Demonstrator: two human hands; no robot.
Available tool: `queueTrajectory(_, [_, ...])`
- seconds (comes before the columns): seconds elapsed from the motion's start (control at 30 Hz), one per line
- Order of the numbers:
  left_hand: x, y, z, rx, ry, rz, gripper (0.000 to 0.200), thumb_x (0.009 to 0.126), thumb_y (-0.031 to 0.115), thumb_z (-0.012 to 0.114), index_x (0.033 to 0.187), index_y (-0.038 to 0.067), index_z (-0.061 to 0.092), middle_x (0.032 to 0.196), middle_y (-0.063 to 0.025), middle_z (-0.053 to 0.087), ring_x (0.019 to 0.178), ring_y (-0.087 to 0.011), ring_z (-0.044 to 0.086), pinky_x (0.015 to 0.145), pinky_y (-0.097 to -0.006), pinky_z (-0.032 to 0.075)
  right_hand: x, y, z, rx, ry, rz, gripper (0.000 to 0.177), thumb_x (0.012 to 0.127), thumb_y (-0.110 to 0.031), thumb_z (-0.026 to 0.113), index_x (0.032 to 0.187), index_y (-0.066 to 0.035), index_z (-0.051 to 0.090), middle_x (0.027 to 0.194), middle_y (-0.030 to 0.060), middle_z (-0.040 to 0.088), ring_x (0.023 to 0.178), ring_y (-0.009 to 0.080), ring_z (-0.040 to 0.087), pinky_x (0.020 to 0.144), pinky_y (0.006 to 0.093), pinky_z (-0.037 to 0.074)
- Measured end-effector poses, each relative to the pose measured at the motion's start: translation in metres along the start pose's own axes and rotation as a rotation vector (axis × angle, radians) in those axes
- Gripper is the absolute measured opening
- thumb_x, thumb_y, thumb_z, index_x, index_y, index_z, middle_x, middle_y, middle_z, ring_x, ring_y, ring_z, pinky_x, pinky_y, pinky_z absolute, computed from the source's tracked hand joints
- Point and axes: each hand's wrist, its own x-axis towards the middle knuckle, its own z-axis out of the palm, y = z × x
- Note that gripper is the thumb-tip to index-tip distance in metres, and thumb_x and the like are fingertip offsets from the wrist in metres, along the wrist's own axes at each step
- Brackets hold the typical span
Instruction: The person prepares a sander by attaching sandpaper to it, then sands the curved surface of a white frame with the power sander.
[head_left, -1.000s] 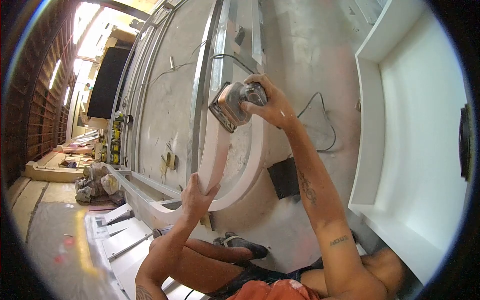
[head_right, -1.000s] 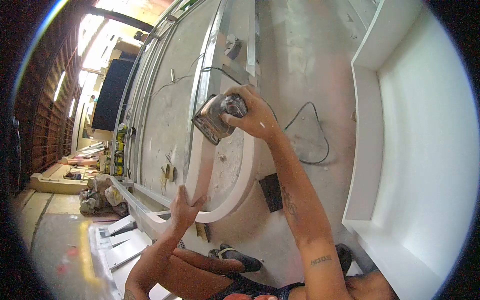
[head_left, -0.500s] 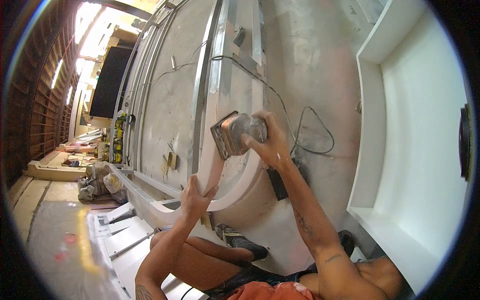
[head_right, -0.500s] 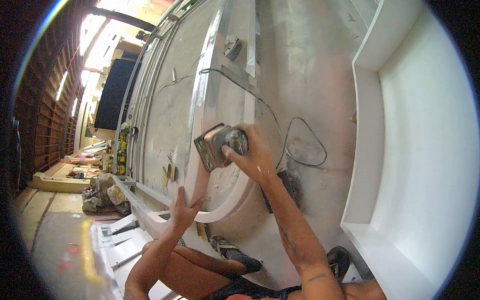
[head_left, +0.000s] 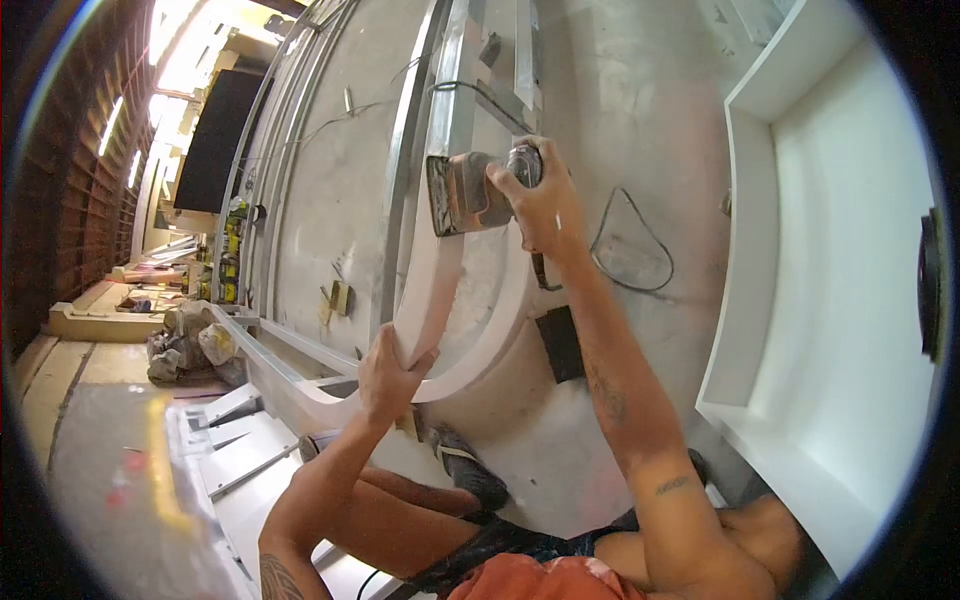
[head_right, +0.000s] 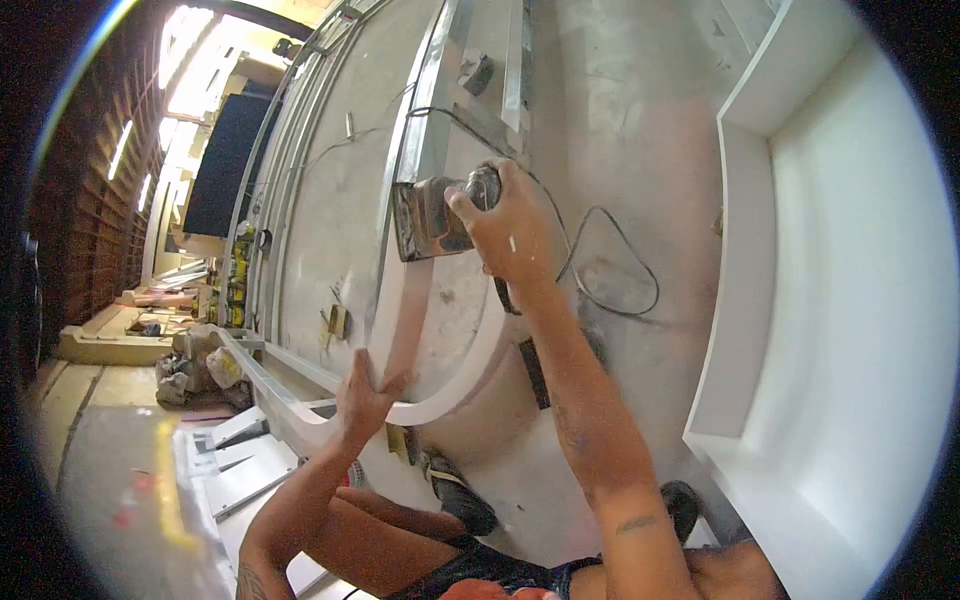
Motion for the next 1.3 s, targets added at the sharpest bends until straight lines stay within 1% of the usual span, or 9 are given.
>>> queueTrajectory(0.13, [-0.003,0.0,-0.001,-0.013,-0.02,-0.018,0.066,0.084,0.047,0.084,0.121,0.001,0.053,0.099,-0.0267,0.07,0.094,-0.0492,0.068,0.082,-0.0554,0.052,-0.05,0.004,0.003,-0.022,0.077,-0.088,0.056,0.089,-0.036,0.077,0.13,-0.004,0.059,0.115,0.0196,0.065,0.105,0.0356,0.067,0.095,0.0441,0.052])
queueTrajectory(0.33, [-0.004,0.002,-0.001,0.016,0.003,-0.008,0.067,0.084,0.046,0.084,0.123,0.001,0.054,0.103,-0.0276,0.07,0.095,-0.048,0.069,0.082,-0.0544,0.053,-0.097,0.01,0.015,0.077,0.139,-0.05,0.052,0.088,-0.03,0.079,0.126,-0.002,0.06,0.113,0.0198,0.061,0.106,0.0337,0.064,0.095,0.0437,0.05])
queueTrajectory(0.6, [-0.005,0.003,-0.002,0.037,0.028,0.019,0.066,0.084,0.044,0.084,0.122,0.0,0.053,0.103,-0.0293,0.07,0.093,-0.0504,0.069,0.08,-0.0558,0.053,-0.027,-0.009,0.007,0.166,0.036,-0.014,0.053,0.086,-0.034,0.077,0.122,0.002,0.064,0.109,0.0232,0.067,0.099,0.0352,0.067,0.09,0.046,0.052])
queueTrajectory(0.7, [-0.005,0.008,-0.004,0.025,-0.024,-0.044,0.065,0.085,0.044,0.084,0.121,0.0,0.053,0.104,-0.0298,0.07,0.094,-0.0511,0.068,0.081,-0.0562,0.053,0.012,-0.009,0.014,0.088,0.118,-0.114,0.054,0.085,-0.035,0.077,0.123,0.002,0.064,0.109,0.024,0.068,0.099,0.0337,0.07,0.088,0.0445,0.054])
queueTrajectory(0.8, [-0.005,0.009,-0.005,0.02,-0.006,-0.003,0.065,0.085,0.044,0.083,0.121,0.0,0.053,0.104,-0.0294,0.07,0.095,-0.0509,0.069,0.081,-0.0561,0.053,0.029,-0.023,0.01,0.163,0.092,-0.054,0.054,0.085,-0.035,0.076,0.124,0.001,0.064,0.109,0.025,0.069,0.099,0.0348,0.071,0.088,0.0431,0.055])
queueTrajectory(0.87, [-0.006,0.008,-0.003,0.048,0.025,0.0,0.065,0.085,0.045,0.083,0.121,0.0,0.053,0.104,-0.0289,0.07,0.095,-0.0504,0.069,0.082,-0.0557,0.053,0.028,-0.043,0.003,0.24,0.023,0.094,0.054,0.084,-0.034,0.076,0.124,0.001,0.064,0.112,0.0254,0.069,0.099,0.0358,0.071,0.089,0.0434,0.055])
queueTrajectory(0.97, [-0.003,0.006,-0.002,0.049,0.0,-0.016,0.066,0.085,0.045,0.083,0.122,0.0,0.053,0.104,-0.0287,0.07,0.095,-0.0499,0.069,0.082,-0.0552,0.054,0.025,-0.026,0.006,0.244,0.007,0.107,0.053,0.085,-0.034,0.077,0.124,0.0,0.064,0.113,0.0248,0.069,0.1,0.0364,0.071,0.091,0.043,0.054])
queueTrajectory(1.1, [-0.005,0.006,-0.001,0.054,0.003,-0.022,0.068,0.084,0.046,0.084,0.124,0.0,0.053,0.103,-0.0278,0.071,0.095,-0.0494,0.069,0.081,-0.055,0.054,-0.026,-0.017,0.007,0.111,0.077,-0.041,0.049,0.086,-0.032,0.079,0.121,-0.002,0.065,0.104,0.0219,0.064,0.095,0.0359,0.067,0.087,0.0442,0.053])
queueTrajectory(1.3, [-0.003,0.004,0.001,0.048,0.031,0.0,0.068,0.084,0.046,0.084,0.124,0.0,0.054,0.102,-0.0267,0.071,0.094,-0.0486,0.07,0.08,-0.0548,0.054,-0.112,-0.013,0.015,0.031,0.097,-0.135,0.047,0.085,-0.028,0.08,0.123,-0.005,0.063,0.109,0.0174,0.057,0.1,0.0355,0.063,0.089,0.047,0.052])
